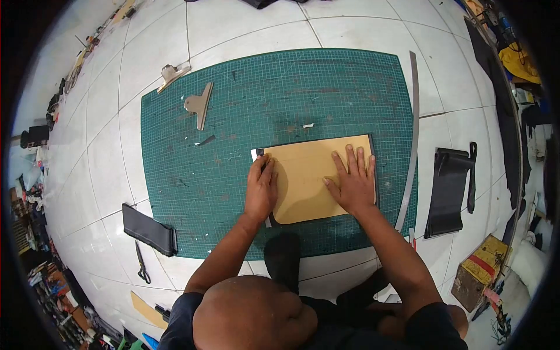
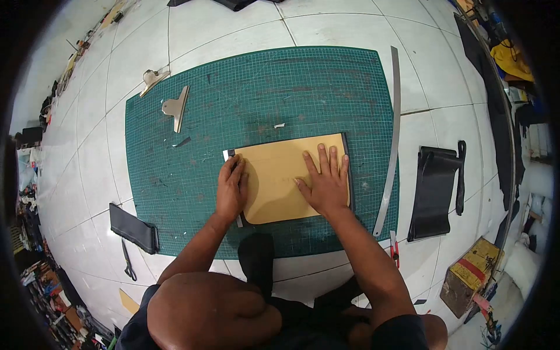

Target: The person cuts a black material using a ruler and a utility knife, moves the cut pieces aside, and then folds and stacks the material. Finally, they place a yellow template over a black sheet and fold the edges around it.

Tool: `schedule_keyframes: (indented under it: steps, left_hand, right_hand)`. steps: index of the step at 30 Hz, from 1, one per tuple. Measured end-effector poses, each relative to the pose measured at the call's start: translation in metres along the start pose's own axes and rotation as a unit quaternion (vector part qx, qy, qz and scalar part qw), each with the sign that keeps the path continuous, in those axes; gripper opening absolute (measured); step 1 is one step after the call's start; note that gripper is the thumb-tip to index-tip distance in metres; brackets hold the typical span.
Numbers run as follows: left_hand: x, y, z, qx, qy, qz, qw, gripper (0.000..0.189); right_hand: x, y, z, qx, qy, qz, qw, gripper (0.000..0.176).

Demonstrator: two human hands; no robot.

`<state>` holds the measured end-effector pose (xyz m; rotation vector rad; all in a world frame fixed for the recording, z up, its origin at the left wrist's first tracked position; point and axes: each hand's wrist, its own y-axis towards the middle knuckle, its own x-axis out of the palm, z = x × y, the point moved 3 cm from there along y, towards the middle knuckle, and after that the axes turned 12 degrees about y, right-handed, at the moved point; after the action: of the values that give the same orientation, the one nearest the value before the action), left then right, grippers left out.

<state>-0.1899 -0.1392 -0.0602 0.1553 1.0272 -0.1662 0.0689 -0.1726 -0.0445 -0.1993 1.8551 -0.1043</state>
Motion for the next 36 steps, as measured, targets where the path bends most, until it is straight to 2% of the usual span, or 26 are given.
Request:
schedule_keyframes:
  steps: [8,12,16,28,31,36]
  left_hand:
    - [0.0,0.005,-0.003,0.018,0.003,-0.006,1.0,0.034]
    - [-0.002,0.004,0.003,0.047,0.062,0.018,0.997,0.035]
    - [0.002,0.003,0.001,0.034,0.053,0.006,0.998,0.036]
    - [0.001,0.003,0.002,0.065,0.074,0.041,0.994,0.035]
    - [0.004,0.003,0.0,0.042,0.061,0.031,0.997,0.034]
    - [0.003,0.001,0.002,0.07,0.068,0.045,0.994,0.036]
  right_hand:
    - [-0.001,-0.001,-0.001,-0.001,0.019,0.007,1.0,0.074]
    - [0.001,0.001,0.003,-0.017,0.021,0.024,0.999,0.075]
    - [0.001,0.001,0.004,-0.016,0.031,0.025,0.999,0.075]
    - [0.009,0.0,0.007,-0.007,0.024,0.012,1.0,0.075]
    - [0.009,-0.001,0.006,0.001,0.016,0.008,1.0,0.075]
    - [0.008,-0.002,0.004,-0.004,0.021,0.019,1.0,0.074]
